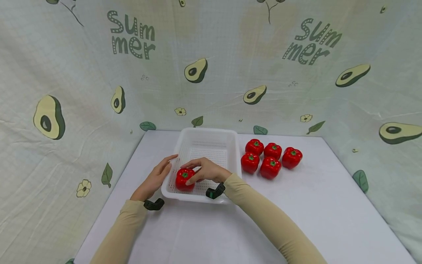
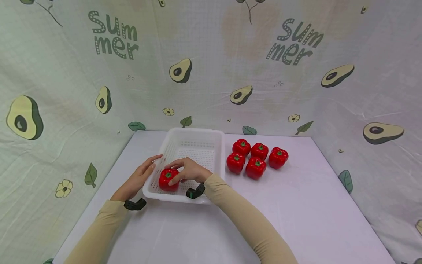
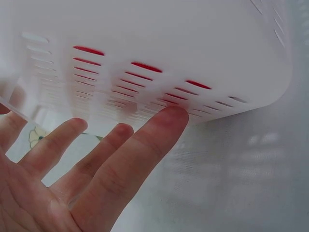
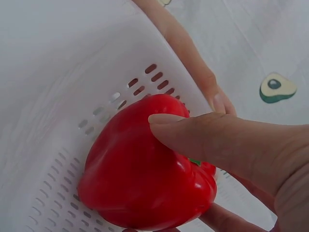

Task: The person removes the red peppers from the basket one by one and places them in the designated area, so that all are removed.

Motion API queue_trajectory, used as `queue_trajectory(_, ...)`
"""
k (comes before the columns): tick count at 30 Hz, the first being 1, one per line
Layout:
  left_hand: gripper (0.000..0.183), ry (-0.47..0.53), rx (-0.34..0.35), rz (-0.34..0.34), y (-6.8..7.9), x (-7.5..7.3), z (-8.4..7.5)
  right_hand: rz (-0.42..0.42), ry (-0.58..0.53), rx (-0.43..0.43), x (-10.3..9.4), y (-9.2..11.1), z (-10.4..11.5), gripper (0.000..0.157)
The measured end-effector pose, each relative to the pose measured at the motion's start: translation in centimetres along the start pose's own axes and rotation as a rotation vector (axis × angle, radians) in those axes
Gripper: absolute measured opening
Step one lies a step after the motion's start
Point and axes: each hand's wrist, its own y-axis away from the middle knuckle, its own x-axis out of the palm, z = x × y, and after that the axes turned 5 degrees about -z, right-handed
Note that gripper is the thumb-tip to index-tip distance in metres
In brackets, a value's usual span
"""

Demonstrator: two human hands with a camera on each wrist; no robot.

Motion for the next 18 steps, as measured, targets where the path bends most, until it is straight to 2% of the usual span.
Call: queue_trajectory(18,0.052,0.002,0.001,-0.002,0.02,-0.01,0.11,-0.031,-0.008,-0.014,-0.03,0.32,0.28,0.055)
